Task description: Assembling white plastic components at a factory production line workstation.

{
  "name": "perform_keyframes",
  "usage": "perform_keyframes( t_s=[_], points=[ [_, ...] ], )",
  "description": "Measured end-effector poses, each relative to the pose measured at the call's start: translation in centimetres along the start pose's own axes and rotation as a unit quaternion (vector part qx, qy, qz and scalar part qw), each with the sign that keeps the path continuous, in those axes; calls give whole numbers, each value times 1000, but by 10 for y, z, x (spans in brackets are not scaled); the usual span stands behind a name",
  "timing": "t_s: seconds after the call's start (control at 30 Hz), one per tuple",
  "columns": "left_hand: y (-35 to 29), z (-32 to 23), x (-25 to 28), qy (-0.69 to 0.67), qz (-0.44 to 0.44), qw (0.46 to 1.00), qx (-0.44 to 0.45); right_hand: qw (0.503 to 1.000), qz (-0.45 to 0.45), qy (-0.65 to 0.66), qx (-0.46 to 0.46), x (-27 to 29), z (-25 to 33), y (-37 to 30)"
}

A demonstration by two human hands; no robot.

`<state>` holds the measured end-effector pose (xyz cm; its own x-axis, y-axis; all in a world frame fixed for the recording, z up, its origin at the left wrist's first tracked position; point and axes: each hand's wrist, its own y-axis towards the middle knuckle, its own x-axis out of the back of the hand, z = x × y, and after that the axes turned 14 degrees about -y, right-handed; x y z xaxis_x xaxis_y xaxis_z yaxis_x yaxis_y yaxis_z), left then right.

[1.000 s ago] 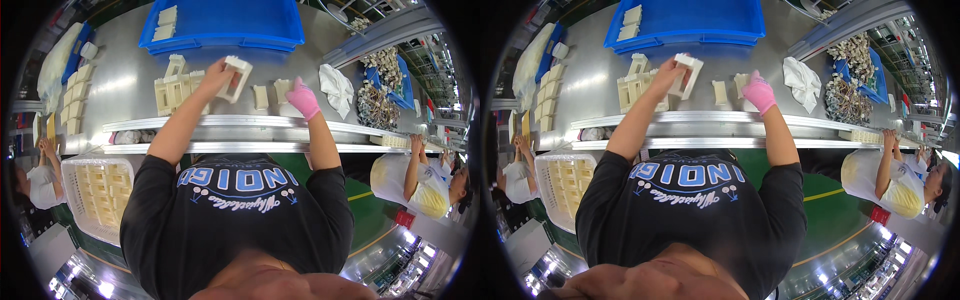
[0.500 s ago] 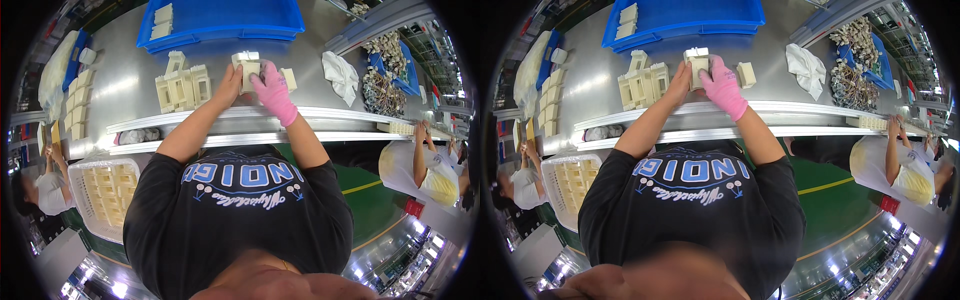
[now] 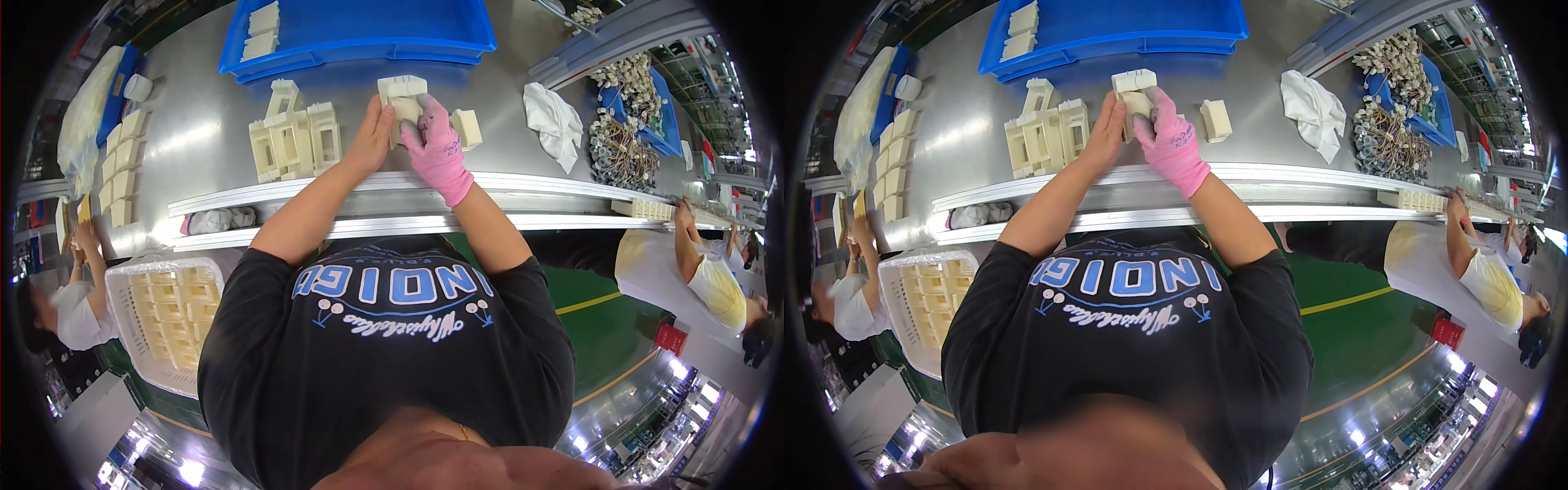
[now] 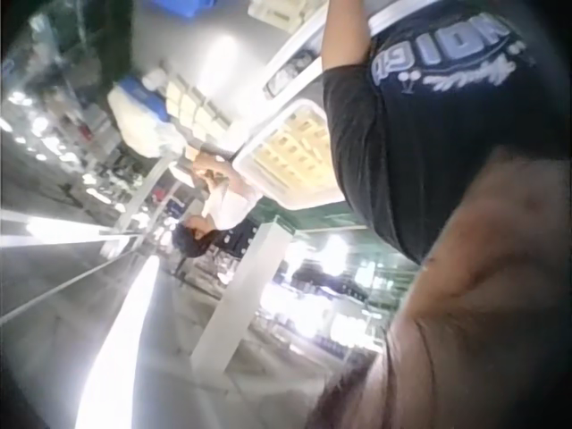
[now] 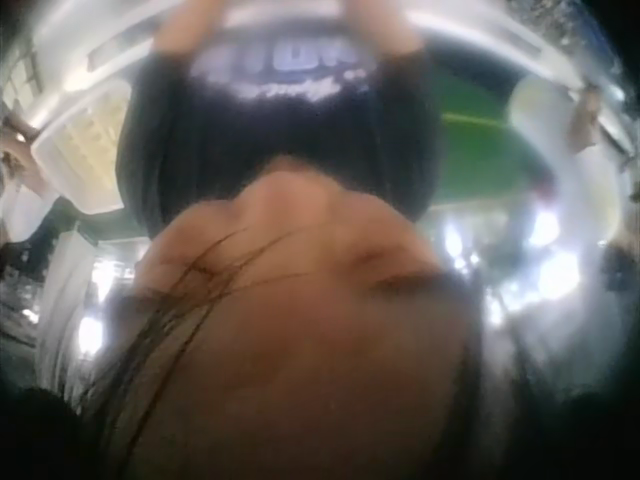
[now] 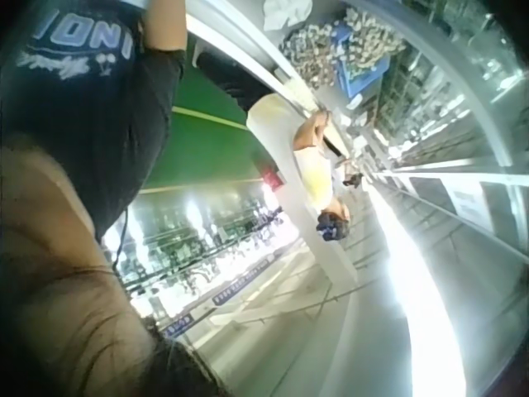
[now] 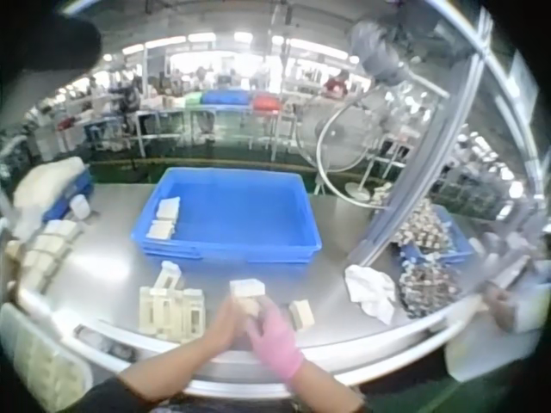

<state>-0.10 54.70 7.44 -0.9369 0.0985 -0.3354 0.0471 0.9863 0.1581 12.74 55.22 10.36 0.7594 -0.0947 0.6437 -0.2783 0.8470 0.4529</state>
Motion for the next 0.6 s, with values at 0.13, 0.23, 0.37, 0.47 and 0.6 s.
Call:
perform_keyframes(
  t_s=[0.13,0.23,0.37,0.47,0.6],
  points=[
    [2,-4,-3,-22,5,1000,14,1000,4,-16,-4,4,2,1],
    [0,-3,-4,-117,-28,988,92,999,33,-26,6,9,7,3],
    [0,-2,-1,-137,-18,967,212,976,204,61,-40,32,21,6],
    [-3,-6,-10,-161,-8,969,189,959,203,160,-117,42,6,11],
    [-2,-25,-17,-136,36,955,261,997,-19,69,19,50,-1,20]
  ],
)
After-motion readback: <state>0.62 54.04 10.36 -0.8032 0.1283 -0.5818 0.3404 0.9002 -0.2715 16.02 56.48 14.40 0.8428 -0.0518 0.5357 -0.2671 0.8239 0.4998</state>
